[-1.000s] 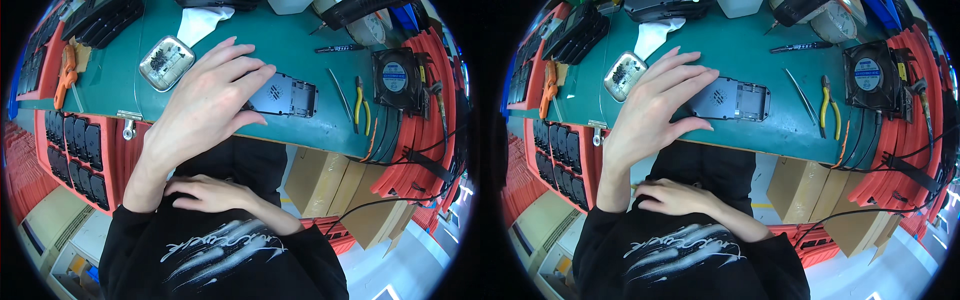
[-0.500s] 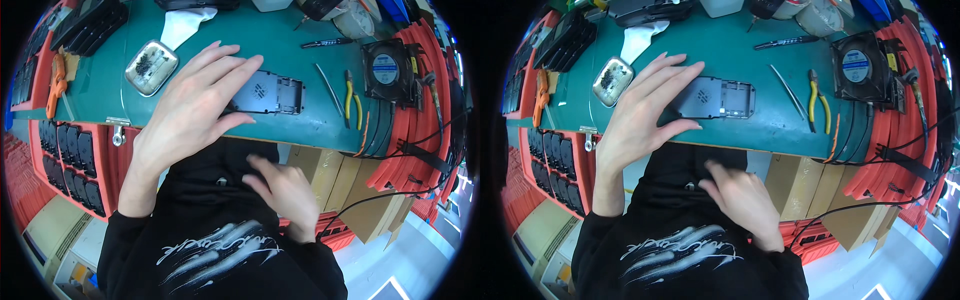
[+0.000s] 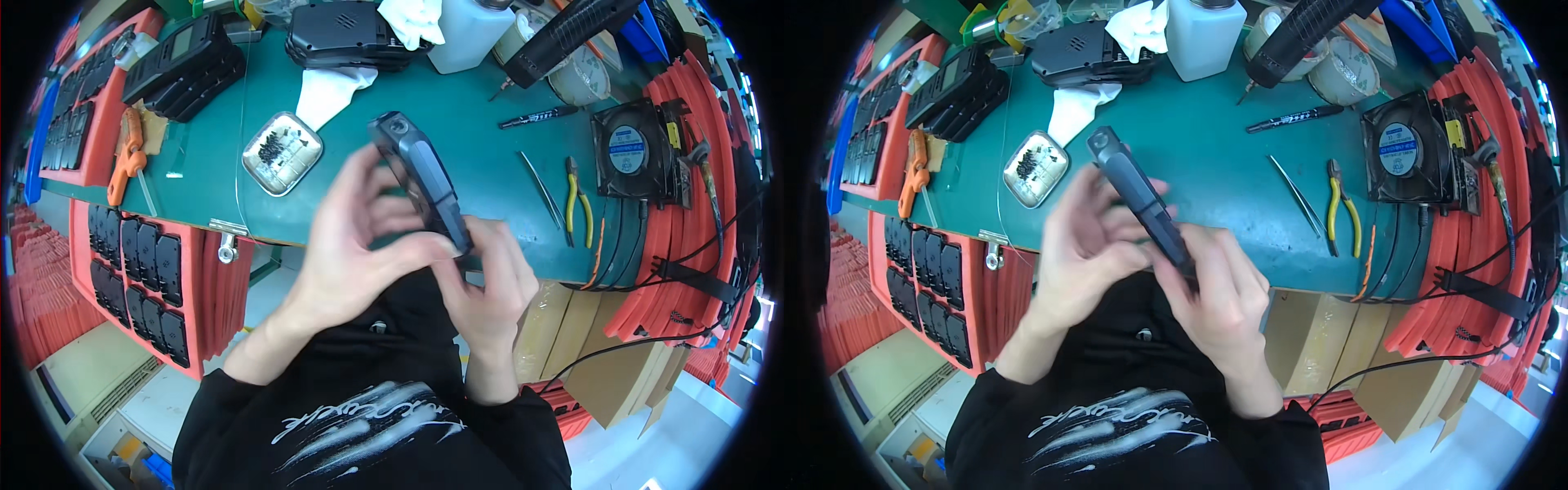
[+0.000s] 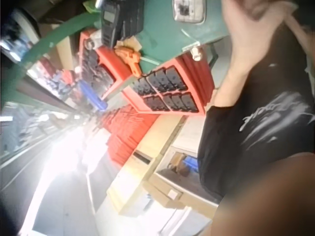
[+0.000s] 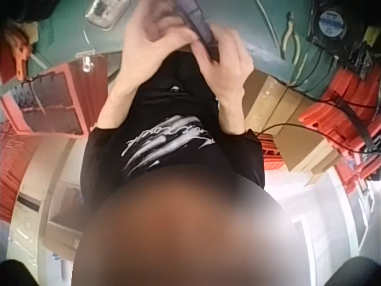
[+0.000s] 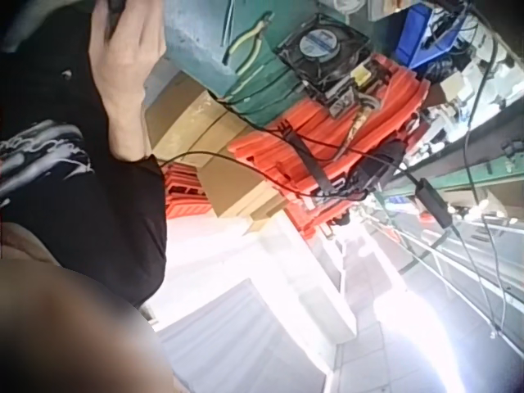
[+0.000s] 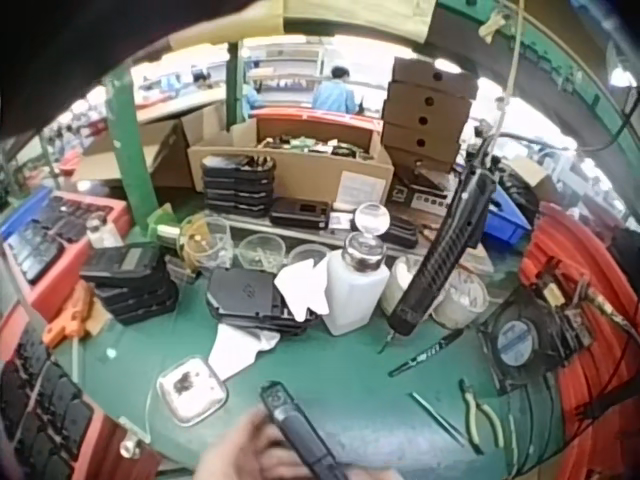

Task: Assembling components of a handheld electronic device and cleaning parts with a wipe at a factory workbench.

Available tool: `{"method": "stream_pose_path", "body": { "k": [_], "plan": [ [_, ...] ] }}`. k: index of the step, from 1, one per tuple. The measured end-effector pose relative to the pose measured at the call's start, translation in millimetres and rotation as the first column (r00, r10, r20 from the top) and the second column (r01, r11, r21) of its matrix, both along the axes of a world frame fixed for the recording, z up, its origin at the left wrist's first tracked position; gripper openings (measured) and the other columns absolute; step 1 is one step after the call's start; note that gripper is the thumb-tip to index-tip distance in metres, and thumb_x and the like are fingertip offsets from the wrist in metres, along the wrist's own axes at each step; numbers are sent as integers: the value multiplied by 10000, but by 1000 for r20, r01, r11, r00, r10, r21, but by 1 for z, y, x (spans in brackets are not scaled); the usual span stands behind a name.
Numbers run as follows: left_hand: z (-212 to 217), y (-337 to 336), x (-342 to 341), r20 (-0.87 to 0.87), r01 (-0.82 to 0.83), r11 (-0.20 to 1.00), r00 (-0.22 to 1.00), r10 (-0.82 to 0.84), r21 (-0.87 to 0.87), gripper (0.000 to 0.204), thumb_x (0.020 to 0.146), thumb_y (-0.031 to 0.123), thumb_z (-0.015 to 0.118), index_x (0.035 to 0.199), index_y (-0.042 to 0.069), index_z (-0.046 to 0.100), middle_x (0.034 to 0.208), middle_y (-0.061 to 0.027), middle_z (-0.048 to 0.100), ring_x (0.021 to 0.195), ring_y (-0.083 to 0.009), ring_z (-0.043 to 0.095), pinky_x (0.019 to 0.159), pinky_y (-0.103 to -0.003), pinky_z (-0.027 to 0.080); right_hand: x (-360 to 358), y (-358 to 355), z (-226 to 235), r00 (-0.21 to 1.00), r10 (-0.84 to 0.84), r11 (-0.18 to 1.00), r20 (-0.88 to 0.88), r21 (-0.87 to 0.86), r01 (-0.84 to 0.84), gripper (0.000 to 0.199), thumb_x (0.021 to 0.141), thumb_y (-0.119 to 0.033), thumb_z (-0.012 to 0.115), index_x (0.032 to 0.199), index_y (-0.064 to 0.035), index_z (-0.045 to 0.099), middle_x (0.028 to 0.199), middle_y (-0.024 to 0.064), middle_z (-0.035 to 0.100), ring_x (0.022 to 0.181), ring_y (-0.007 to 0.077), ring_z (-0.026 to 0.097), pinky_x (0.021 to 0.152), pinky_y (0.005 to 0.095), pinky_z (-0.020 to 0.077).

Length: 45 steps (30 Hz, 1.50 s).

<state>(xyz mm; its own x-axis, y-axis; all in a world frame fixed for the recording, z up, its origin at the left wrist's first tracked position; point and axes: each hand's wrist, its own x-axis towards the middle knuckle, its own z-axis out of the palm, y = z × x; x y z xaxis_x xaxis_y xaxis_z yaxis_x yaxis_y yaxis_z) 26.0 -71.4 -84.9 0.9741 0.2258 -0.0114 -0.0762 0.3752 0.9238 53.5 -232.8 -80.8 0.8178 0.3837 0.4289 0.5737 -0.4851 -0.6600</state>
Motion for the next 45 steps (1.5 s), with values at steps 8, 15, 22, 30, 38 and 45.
{"method": "stream_pose_path", "body": {
  "k": [8, 15, 22, 30, 38, 45],
  "plan": [
    [13, 4, 6, -220, 110, 991, 967, -125, -80, 773, 812, 10, 766, 1436, -55, 316, 1182, -228, 636, 1024, -255, 699, 887, -335, 572, 14, -12, -4, 972, 233, 968, -25, 104, -229, 336, 777, 56, 722, 1104, 63, 640, 993, 185, 698, 800, 306, 707, 696, 333, 580],
    [7, 2, 7, -158, 145, 975, 980, -119, 167, 798, 777, 3, 789, 1418, -43, 317, 1182, -243, 638, 1021, -274, 704, 892, -360, 582, 10, -6, -6, 983, 180, 981, -48, 87, -175, 249, 801, 100, 644, 1046, 60, 637, 986, 185, 711, 788, 261, 710, 708, 299, 560],
    [3, -1, 7, -110, 135, 990, 984, -140, -51, 767, 762, 1, 797, 1379, -32, 343, 1212, -252, 615, 1051, -281, 691, 880, -364, 590, 9, -12, -11, 985, 137, 977, -107, 177, -116, 223, 801, 99, 661, 1015, 42, 635, 1010, 175, 700, 792, 271, 702, 688, 320, 566],
    [9, 1, 4, -87, 190, 964, 974, -209, -186, 768, 814, -29, 767, 1389, -19, 258, 1219, -214, 595, 1086, -211, 655, 966, -364, 539, 19, -19, -3, 957, 275, 941, -91, 231, -248, 198, 818, 73, 696, 1002, 44, 630, 1025, 159, 665, 816, 257, 676, 708, 336, 559],
    [-5, 3, -2, -15, 149, 989, 989, -149, 1, 775, 842, -43, 738, 1449, -3, 259, 1248, -148, 566, 1165, -172, 584, 1009, -337, 495, 17, -26, -12, 957, 89, 950, -275, 311, 1, 229, 820, 67, 721, 1021, 54, 613, 1025, 151, 667, 827, 224, 670, 716, 313, 555],
    [3, 22, -8, 63, -75, 643, 997, 41, 762, 642, 748, 67, 828, 1314, 9, 530, 1202, -133, 541, 1103, -256, 570, 939, -382, 481, 28, -31, -11, 991, 49, 982, -121, 186, -25, 234, 831, 80, 707, 1040, 53, 607, 1019, 153, 671, 821, 217, 665, 725, 295, 556]
  ]
}}
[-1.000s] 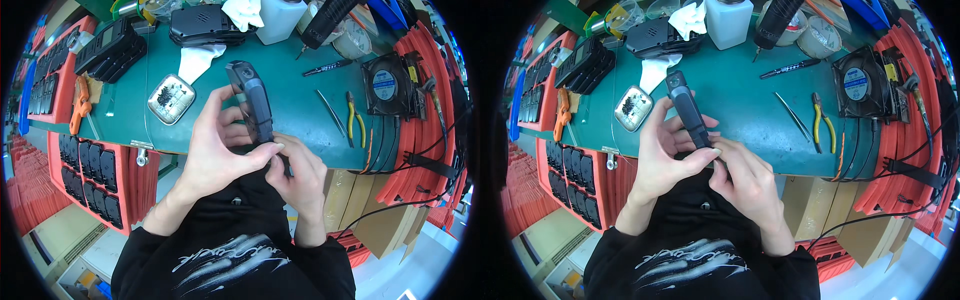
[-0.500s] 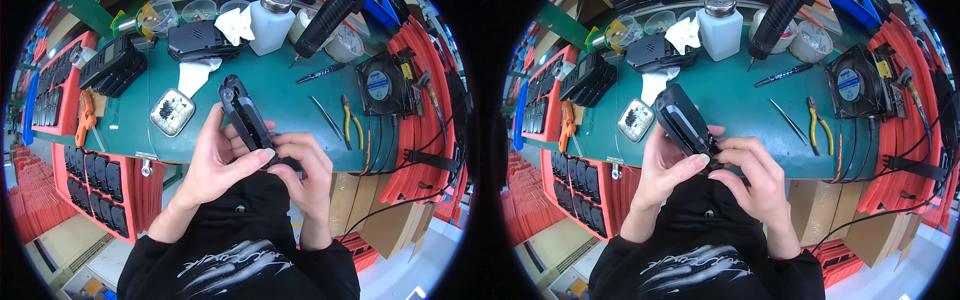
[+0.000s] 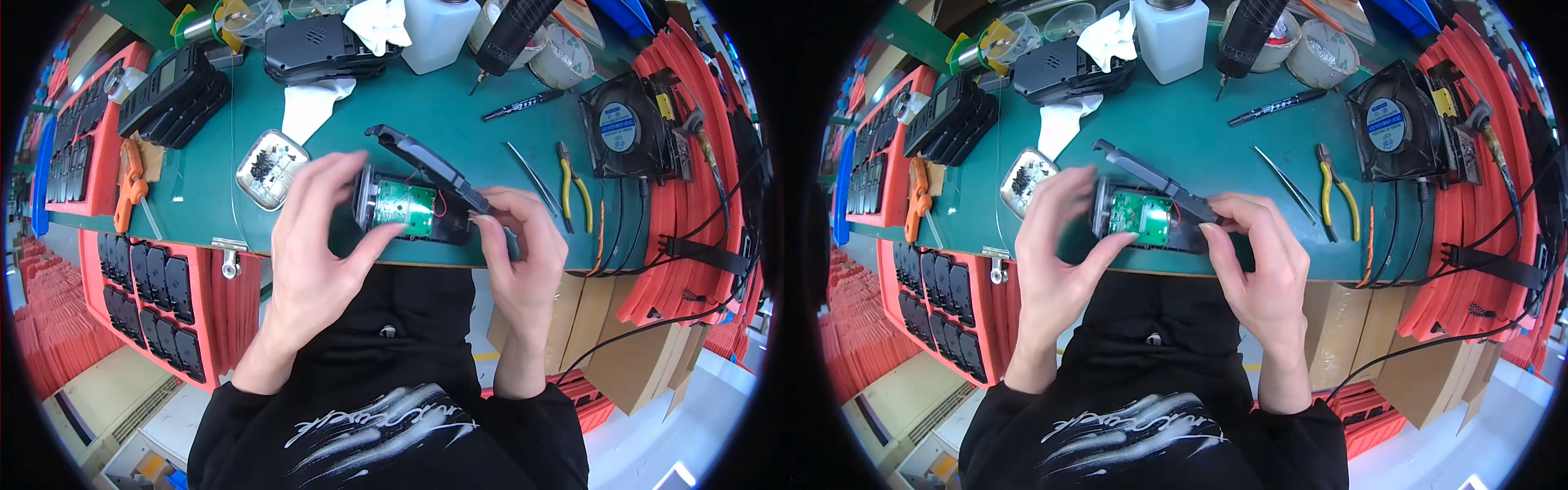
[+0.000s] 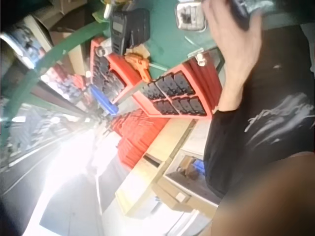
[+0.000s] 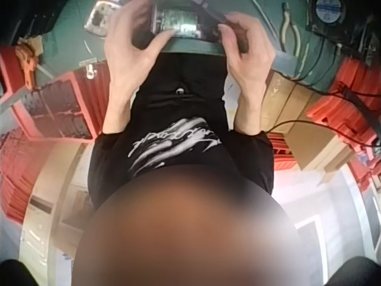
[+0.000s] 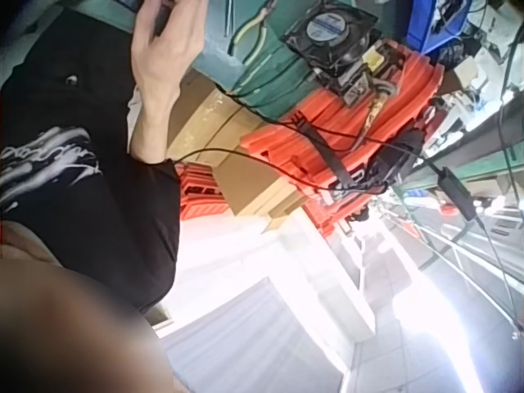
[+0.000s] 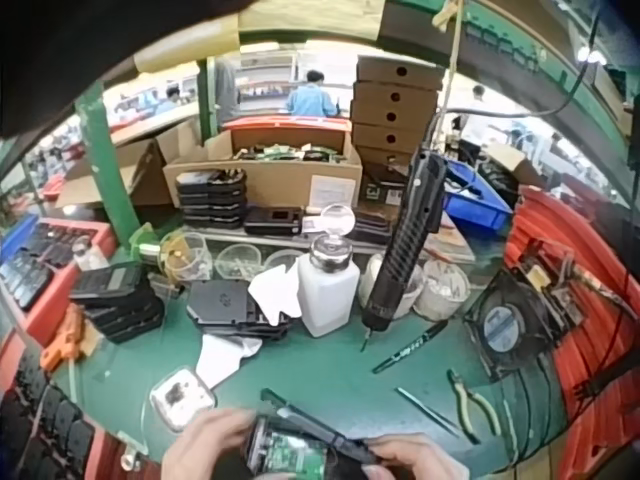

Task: Assembling components of a handheld electronic device and cleaning parts with a wipe at a factory workbench.

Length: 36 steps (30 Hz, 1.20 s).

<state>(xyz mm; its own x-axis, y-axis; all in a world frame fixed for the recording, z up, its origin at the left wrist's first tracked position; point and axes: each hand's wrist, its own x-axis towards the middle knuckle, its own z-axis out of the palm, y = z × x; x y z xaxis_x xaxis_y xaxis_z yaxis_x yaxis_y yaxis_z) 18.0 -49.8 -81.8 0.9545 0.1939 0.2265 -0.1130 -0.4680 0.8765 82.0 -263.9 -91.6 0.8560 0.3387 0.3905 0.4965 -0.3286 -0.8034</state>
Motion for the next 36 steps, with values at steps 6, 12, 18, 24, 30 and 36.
{"method": "stream_pose_path", "body": {
  "k": [6, 12, 18, 24, 30, 36],
  "plan": [
    [5, 5, 4, 33, -22, 867, 999, 6, 497, 556, 661, 261, 865, 1145, 43, 697, 1010, -108, 517, 918, -299, 511, 798, -394, 451, 5, 1, 8, 1000, 26, 998, 10, -60, -25, 220, 831, 80, 706, 1031, 45, 622, 1009, 149, 671, 823, 221, 667, 723, 296, 556],
    [6, 8, 5, -50, 12, 894, 999, 11, 448, 621, 624, 336, 860, 1157, 56, 710, 870, -67, 473, 785, -244, 446, 747, -377, 407, 23, 3, 8, 997, 49, 996, -63, -70, -53, 183, 900, 70, 623, 1081, 52, 610, 1080, 124, 654, 909, 155, 663, 798, 250, 539],
    [2, 9, 8, -61, 20, 906, 998, 6, 422, 608, 639, 331, 853, 1172, 74, 713, 851, -64, 470, 785, -239, 452, 726, -377, 410, 45, 10, 9, 998, 24, 997, -58, -66, -28, 191, 876, 27, 678, 1063, 39, 639, 1007, 110, 664, 845, 179, 651, 760, 281, 529],
    [6, 4, 12, -30, 46, 875, 999, -36, 483, 584, 665, 315, 844, 1178, 68, 710, 833, -65, 472, 774, -233, 459, 688, -379, 419, 104, 34, 41, 967, -217, 924, 136, 348, 159, 333, 887, -71, 722, 1193, -1, 610, 1067, 106, 628, 959, 144, 610, 786, 248, 503],
    [5, 1, 11, -77, 96, 882, 995, -68, 461, 527, 730, 283, 813, 1175, 29, 690, 829, -76, 483, 792, -241, 477, 707, -369, 440, 125, 87, 85, 953, -266, 911, -144, 285, 298, 717, 943, -171, 662, 1463, 102, 250, 1013, 111, 623, 897, 150, 589, 771, 264, 486],
    [3, -1, 12, -52, 53, 900, 998, -34, 433, 538, 705, 306, 827, 1170, 63, 707, 773, -64, 494, 753, -237, 476, 683, -368, 432, 134, 68, 66, 957, -277, 806, 89, 564, 181, 421, 930, -240, 681, 1217, 28, 532, 854, 85, 633, 778, 169, 623, 751, 331, 532]
  ]
}}
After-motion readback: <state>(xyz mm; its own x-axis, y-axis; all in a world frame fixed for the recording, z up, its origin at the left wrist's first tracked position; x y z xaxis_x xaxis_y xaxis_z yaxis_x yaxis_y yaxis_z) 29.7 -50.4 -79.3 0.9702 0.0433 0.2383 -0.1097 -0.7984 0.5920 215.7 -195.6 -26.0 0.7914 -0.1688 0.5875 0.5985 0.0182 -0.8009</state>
